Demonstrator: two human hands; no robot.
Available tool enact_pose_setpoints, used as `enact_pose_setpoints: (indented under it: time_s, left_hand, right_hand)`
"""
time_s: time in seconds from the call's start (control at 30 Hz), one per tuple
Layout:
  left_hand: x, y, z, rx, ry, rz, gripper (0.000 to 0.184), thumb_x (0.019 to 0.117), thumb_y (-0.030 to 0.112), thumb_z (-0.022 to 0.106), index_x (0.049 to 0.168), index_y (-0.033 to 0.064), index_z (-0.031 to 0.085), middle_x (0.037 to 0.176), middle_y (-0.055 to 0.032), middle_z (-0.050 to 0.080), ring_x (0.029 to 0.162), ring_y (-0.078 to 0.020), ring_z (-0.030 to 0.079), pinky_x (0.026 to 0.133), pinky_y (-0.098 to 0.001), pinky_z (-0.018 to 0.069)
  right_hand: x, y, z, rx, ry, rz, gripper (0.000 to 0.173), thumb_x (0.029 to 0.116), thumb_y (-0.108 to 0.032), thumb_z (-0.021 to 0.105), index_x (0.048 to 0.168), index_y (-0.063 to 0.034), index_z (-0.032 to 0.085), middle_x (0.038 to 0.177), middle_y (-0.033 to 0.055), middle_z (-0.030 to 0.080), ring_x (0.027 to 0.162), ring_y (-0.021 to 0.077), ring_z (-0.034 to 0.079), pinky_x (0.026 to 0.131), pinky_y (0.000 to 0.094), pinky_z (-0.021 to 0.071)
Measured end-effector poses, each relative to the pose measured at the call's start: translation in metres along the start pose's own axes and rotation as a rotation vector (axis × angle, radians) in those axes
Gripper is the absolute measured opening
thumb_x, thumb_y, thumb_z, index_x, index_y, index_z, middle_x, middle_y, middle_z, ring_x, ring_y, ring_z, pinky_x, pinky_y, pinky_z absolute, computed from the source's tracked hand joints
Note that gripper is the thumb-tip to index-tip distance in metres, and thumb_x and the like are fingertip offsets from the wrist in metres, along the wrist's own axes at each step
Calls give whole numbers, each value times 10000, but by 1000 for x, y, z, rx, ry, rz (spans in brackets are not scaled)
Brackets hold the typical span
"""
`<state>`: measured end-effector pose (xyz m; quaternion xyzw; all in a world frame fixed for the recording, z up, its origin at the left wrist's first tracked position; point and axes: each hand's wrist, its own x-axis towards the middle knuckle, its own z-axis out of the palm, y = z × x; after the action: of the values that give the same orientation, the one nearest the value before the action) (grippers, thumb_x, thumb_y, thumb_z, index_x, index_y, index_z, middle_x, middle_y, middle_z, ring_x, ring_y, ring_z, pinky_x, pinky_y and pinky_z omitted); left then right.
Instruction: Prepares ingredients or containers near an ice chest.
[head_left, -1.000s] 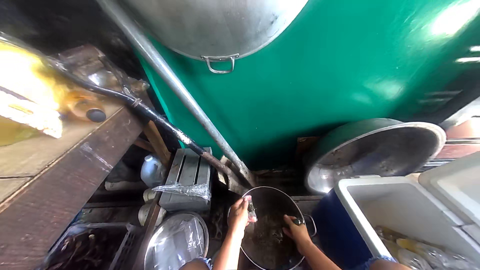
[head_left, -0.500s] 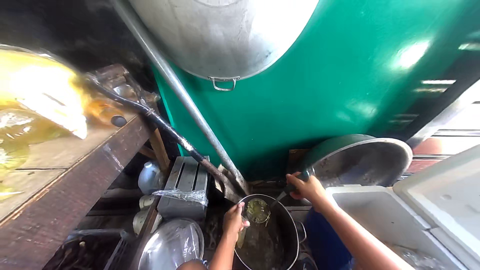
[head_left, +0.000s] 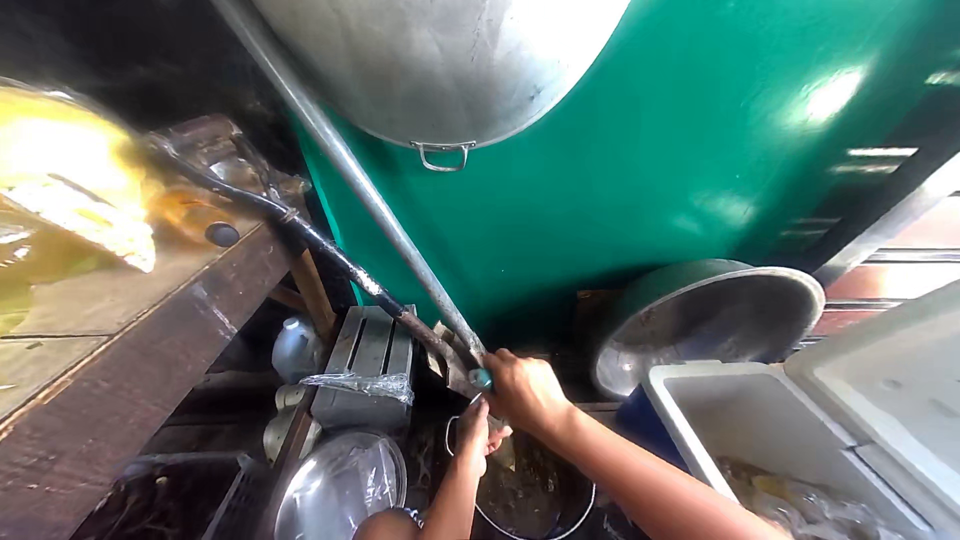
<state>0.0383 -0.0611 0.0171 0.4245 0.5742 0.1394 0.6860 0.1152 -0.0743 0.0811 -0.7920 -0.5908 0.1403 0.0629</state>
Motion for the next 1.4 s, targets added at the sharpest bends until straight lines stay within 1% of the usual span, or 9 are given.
enact_pose_setpoints:
  time_s: [0.07,0.13,0.3,0.5,0.73,0.93,1.17,1.33,1.4]
  left_hand:
    - [41,-23,-8,31,-82,26,409,1133,287,369,1470,93,495,1298,-183,590,883,-231,640,768,-343,526]
    - [86,-47,-14,7,-107,98,405,1116,363,425,1384,118,603,1262,-172,631,821,-246,672,693,-370,554]
    - [97,-52,-19,-53,-90,124,359,1123,313,415,1295,103,650,1251,-123,643,739,-192,662,626,-330,555]
    - [104,-53,-21,-65,-59,145,356,1114,311,446,1304,93,652,1178,-137,660,694,-183,655,588,-312,550]
    - [109,-57,-21,26,-39,151,360,1114,316,446,1305,98,659,1229,-138,659,704,-198,663,590,-329,548]
    - [108,-61,-27,91,-27,162,365,1119,313,431,1309,99,658,1265,-152,645,770,-226,676,637,-362,560]
    - [104,-64,-34,115,-31,168,415,1115,378,421,1364,119,628,1122,-156,650,638,-179,585,565,-321,487]
    - [92,-56,-30,-66,-75,87,466,1099,415,449,1472,149,538,1376,-206,573,864,-272,671,724,-396,560]
    - [101,-63,-23,-129,-35,91,418,1106,375,452,1368,80,591,1108,-194,647,768,-248,636,678,-389,540]
  right_hand:
    - [18,47,38,66,-61,171,417,1020,-354,548,1292,-54,652,1301,215,643,1142,412,656,924,619,512]
    - [27,96,95,139,-146,292,415,1025,-359,551,1303,-68,651,1349,227,608,1225,409,611,1003,597,488]
    - [4,157,222,274,-193,411,351,1010,-303,618,1300,-115,674,1362,242,601,1187,422,634,996,574,516]
    - [-16,181,276,586,75,661,323,1004,-329,664,1234,-109,721,1176,180,729,1136,372,679,1000,582,497]
    - [-22,216,243,1083,295,949,345,1003,-334,687,1204,-54,703,1082,187,705,934,298,683,843,492,548]
    - [-23,206,147,1343,289,755,299,1004,-251,694,1189,-19,652,1091,158,689,899,243,702,755,393,610]
    - [-19,131,11,1090,284,594,300,993,-321,706,1123,-52,679,1014,117,723,816,203,741,719,361,641]
    - [-25,36,-12,438,223,216,375,1003,-420,596,1091,-82,730,980,117,734,933,261,713,864,496,561]
    - [-35,-3,-2,194,116,-19,380,1023,-362,550,1202,-60,695,1149,181,702,1031,361,697,879,567,550]
